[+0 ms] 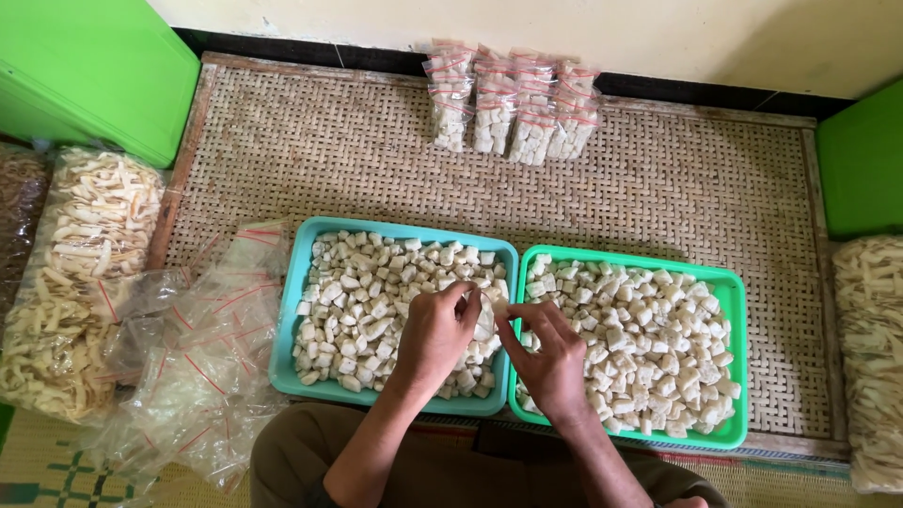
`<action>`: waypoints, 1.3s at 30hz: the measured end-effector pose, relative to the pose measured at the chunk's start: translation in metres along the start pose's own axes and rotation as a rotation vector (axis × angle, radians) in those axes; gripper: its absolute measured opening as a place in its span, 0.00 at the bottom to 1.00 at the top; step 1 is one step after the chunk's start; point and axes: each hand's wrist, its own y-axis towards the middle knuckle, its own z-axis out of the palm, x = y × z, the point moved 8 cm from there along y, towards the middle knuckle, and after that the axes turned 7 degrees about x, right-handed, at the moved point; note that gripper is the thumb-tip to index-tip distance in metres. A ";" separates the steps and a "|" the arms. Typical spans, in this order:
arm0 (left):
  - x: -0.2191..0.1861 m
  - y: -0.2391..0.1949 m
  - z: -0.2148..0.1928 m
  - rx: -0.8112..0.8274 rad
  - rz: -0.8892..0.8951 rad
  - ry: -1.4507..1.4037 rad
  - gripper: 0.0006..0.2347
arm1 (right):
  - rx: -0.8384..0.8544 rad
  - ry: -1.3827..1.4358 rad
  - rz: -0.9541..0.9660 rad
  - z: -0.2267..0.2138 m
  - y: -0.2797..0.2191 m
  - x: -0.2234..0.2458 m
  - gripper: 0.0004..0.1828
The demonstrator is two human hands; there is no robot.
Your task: The person sits on a woven mat and packs small white cubes from two trays into small clear plastic bags. They fill each bag, seal it, and place it in a row with other completed bags. The person repeats this process throughout the clip.
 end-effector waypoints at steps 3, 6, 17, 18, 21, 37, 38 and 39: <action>-0.009 0.001 -0.007 -0.047 -0.030 -0.050 0.04 | -0.095 0.012 -0.057 -0.004 0.007 0.008 0.10; -0.006 0.000 -0.004 -0.061 -0.023 -0.056 0.04 | -0.039 -0.070 -0.098 0.003 0.003 0.007 0.08; -0.017 -0.002 -0.018 -0.086 -0.024 -0.139 0.04 | 0.219 -0.043 -0.041 0.013 0.004 0.003 0.15; -0.019 -0.002 -0.021 -0.092 -0.018 -0.154 0.04 | 0.250 -0.040 -0.025 0.020 0.000 -0.005 0.12; -0.005 0.002 -0.010 -0.068 -0.029 -0.235 0.06 | 0.252 0.054 0.029 0.022 0.003 -0.008 0.06; -0.004 -0.005 -0.002 0.514 -0.100 -0.834 0.18 | 0.146 0.673 0.293 0.014 -0.009 -0.045 0.27; -0.003 -0.004 -0.002 0.511 -0.100 -0.855 0.16 | 0.174 0.664 0.294 0.017 -0.014 -0.054 0.23; -0.003 -0.003 -0.002 0.509 -0.099 -0.877 0.14 | 0.203 0.655 0.295 0.019 -0.019 -0.063 0.19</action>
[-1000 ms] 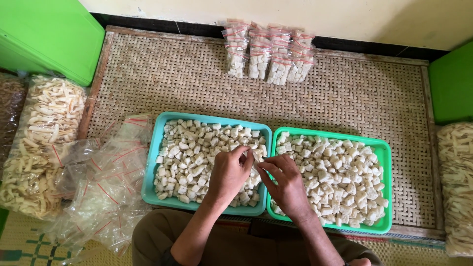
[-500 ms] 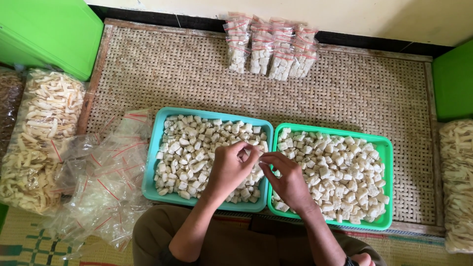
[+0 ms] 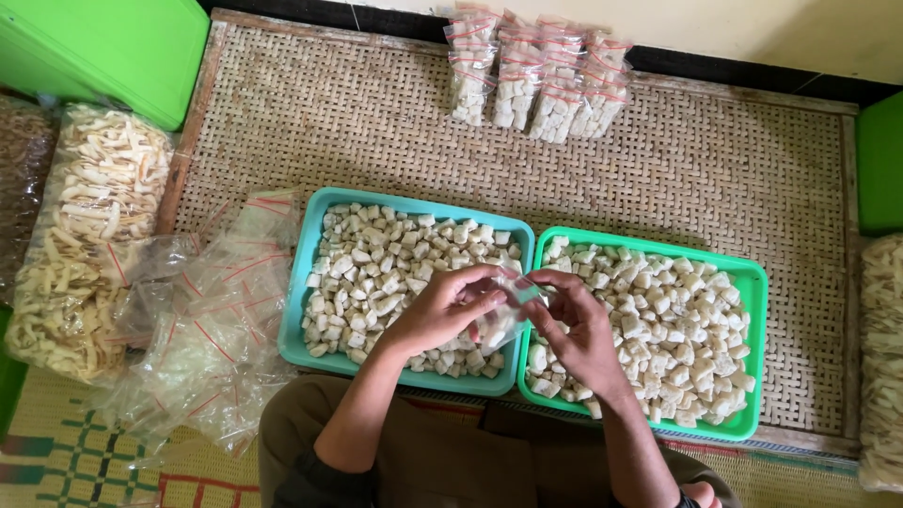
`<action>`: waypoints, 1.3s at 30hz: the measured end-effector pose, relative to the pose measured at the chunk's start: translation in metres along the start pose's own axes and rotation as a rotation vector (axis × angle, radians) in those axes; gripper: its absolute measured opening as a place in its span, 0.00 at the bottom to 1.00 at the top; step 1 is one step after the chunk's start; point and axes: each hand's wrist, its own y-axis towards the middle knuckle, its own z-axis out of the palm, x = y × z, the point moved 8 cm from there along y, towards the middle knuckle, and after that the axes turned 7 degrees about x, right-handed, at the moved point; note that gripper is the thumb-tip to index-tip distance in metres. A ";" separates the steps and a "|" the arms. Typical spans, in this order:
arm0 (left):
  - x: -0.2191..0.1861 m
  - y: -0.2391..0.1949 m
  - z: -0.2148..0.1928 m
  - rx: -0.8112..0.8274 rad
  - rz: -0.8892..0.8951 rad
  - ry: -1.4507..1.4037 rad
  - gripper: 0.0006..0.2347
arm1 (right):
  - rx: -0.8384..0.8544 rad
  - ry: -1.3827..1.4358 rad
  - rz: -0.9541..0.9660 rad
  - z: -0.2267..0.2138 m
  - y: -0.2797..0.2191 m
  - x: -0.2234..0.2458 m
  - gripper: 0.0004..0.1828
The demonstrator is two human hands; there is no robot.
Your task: The person sits on a woven mat and packs small white cubes from two trays into small clear plastic bags. They fill each bag, seal it, and place it in a row with other completed bags. The person repeats this process throughout the clip.
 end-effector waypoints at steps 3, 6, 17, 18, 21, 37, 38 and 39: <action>0.020 0.005 -0.007 -0.011 0.076 0.102 0.13 | 0.049 -0.008 0.030 0.002 0.007 0.006 0.18; 0.026 0.007 -0.010 -0.048 0.130 0.171 0.14 | 0.070 -0.016 -0.016 0.005 0.014 0.019 0.15; 0.040 0.011 -0.011 -0.085 0.182 0.284 0.10 | 0.191 -0.165 -0.013 0.014 0.022 0.042 0.09; 0.039 0.012 -0.010 -0.086 0.187 0.300 0.10 | 0.209 -0.183 -0.016 0.016 0.022 0.044 0.07; 0.043 0.012 -0.006 -0.063 0.161 0.335 0.11 | 0.233 -0.210 -0.011 0.023 0.024 0.052 0.04; 0.050 0.005 -0.007 0.029 -0.134 0.099 0.12 | 0.379 -0.234 0.081 0.032 0.013 0.040 0.04; 0.051 0.005 -0.011 0.027 -0.145 0.104 0.12 | 0.319 -0.248 0.060 0.027 0.014 0.037 0.03; 0.054 0.005 -0.013 0.026 -0.161 0.109 0.12 | 0.258 -0.260 0.043 0.023 0.013 0.034 0.03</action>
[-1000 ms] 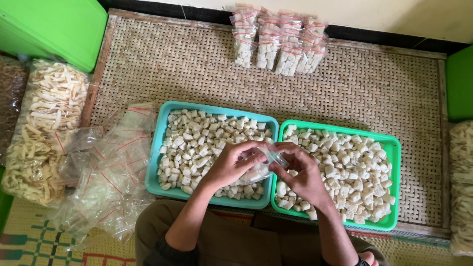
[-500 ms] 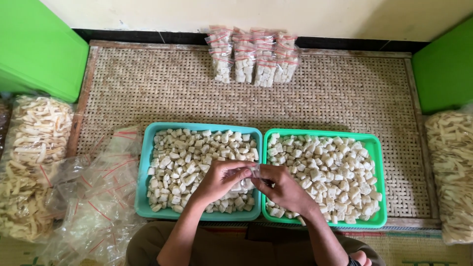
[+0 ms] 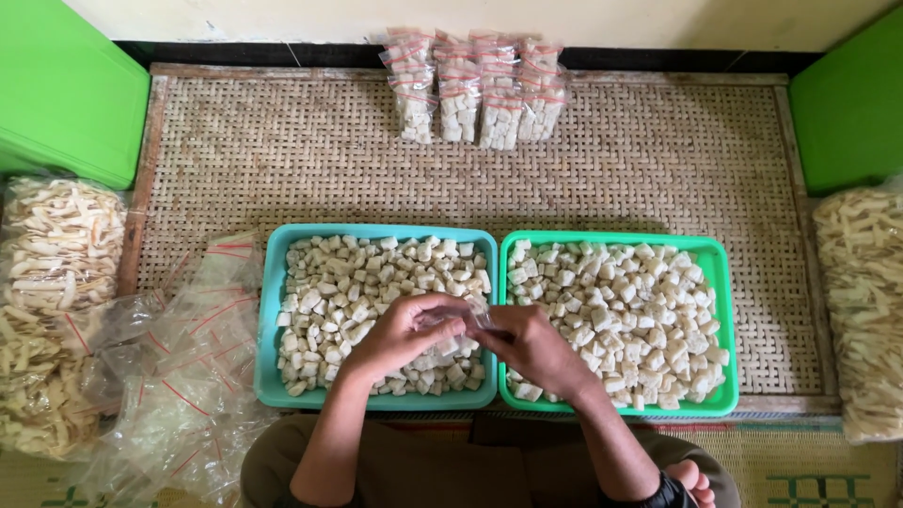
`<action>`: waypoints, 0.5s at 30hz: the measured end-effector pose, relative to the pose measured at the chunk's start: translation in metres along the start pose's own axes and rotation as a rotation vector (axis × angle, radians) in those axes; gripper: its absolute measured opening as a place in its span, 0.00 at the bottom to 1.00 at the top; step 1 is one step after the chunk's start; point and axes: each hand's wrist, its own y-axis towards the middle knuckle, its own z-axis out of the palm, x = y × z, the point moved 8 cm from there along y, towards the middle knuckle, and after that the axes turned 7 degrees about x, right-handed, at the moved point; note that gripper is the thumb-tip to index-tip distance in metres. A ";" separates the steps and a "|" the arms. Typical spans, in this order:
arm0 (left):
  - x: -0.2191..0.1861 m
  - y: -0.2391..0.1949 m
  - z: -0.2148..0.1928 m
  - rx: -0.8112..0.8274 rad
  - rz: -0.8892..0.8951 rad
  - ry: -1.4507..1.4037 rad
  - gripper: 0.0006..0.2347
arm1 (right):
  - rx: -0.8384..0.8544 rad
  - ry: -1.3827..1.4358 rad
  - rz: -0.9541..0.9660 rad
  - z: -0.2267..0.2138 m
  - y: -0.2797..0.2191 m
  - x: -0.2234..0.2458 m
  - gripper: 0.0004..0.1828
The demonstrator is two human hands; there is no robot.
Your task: The person sits on a woven mat and packs small white cubes from two trays into small clear plastic bags. They fill each bag, seal it, and place it in a row with other completed bags. The person repeats this process throughout the clip.
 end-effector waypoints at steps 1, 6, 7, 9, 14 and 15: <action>0.001 -0.002 -0.001 0.005 -0.007 -0.002 0.12 | -0.002 0.005 0.007 0.000 0.002 -0.001 0.03; -0.009 -0.004 0.008 0.080 -0.059 0.100 0.20 | -0.009 -0.226 -0.096 0.003 0.001 0.007 0.09; -0.006 -0.003 0.007 0.079 -0.057 0.104 0.20 | -0.012 -0.226 -0.100 0.005 0.002 0.008 0.09; -0.007 -0.002 0.008 0.073 0.053 0.185 0.24 | 0.024 -0.288 -0.157 0.013 0.001 0.015 0.14; 0.016 0.006 0.000 0.019 0.106 0.310 0.21 | -0.014 -0.380 -0.175 0.022 -0.002 0.010 0.13; 0.025 0.007 -0.002 -0.006 0.111 0.336 0.20 | -0.014 -0.405 -0.187 0.024 -0.002 0.012 0.11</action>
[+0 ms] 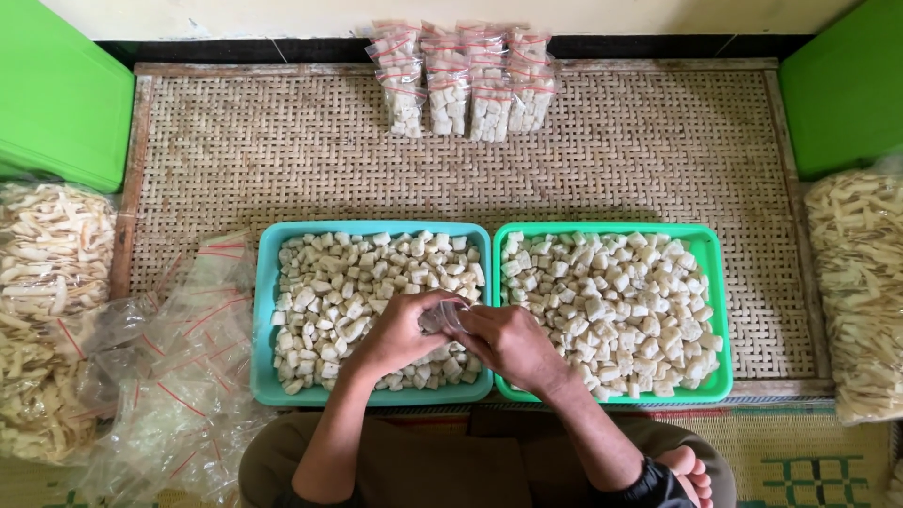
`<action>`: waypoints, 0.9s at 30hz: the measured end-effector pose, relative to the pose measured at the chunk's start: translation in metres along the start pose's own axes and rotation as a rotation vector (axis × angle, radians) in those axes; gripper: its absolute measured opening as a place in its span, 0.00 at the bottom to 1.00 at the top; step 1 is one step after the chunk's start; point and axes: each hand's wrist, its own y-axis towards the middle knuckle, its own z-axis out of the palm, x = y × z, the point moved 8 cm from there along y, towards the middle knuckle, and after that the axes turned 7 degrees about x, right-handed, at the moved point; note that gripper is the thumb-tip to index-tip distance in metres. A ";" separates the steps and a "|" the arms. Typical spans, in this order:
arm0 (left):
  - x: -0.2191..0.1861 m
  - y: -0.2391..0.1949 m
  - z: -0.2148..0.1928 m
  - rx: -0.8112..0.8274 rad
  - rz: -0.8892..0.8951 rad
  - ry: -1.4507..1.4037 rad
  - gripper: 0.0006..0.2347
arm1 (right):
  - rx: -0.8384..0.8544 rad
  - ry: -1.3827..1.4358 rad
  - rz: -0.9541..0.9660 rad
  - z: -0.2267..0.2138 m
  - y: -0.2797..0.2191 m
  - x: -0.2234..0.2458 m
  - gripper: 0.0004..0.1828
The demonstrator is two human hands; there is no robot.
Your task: The person sits on a woven mat and packs small white cubes from two trays into small clear plastic bags. They fill each bag, seal it, and place it in a row with other completed bags. The person repeats this process throughout the clip.
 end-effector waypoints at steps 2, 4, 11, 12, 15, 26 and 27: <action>-0.002 -0.001 -0.006 -0.023 0.013 0.027 0.20 | -0.027 0.046 -0.001 -0.007 0.004 0.002 0.08; -0.010 -0.002 -0.012 -0.052 0.024 0.053 0.19 | -0.048 0.094 -0.005 -0.015 0.006 -0.001 0.07; -0.028 -0.014 -0.042 -0.328 0.143 -0.138 0.14 | -0.235 0.219 0.197 -0.011 -0.013 -0.064 0.17; -0.023 -0.011 -0.047 -0.347 0.164 -0.242 0.14 | -0.202 0.107 0.258 -0.008 -0.011 -0.068 0.20; 0.002 -0.013 -0.053 -0.371 0.093 -0.290 0.15 | -0.108 -0.073 0.216 0.009 -0.005 -0.062 0.14; -0.015 -0.005 -0.064 -0.409 0.098 -0.513 0.15 | -0.101 -0.423 0.192 0.042 0.018 -0.069 0.15; -0.022 -0.003 -0.064 -0.405 0.116 -0.496 0.15 | -0.124 -0.474 0.172 0.044 0.019 -0.071 0.17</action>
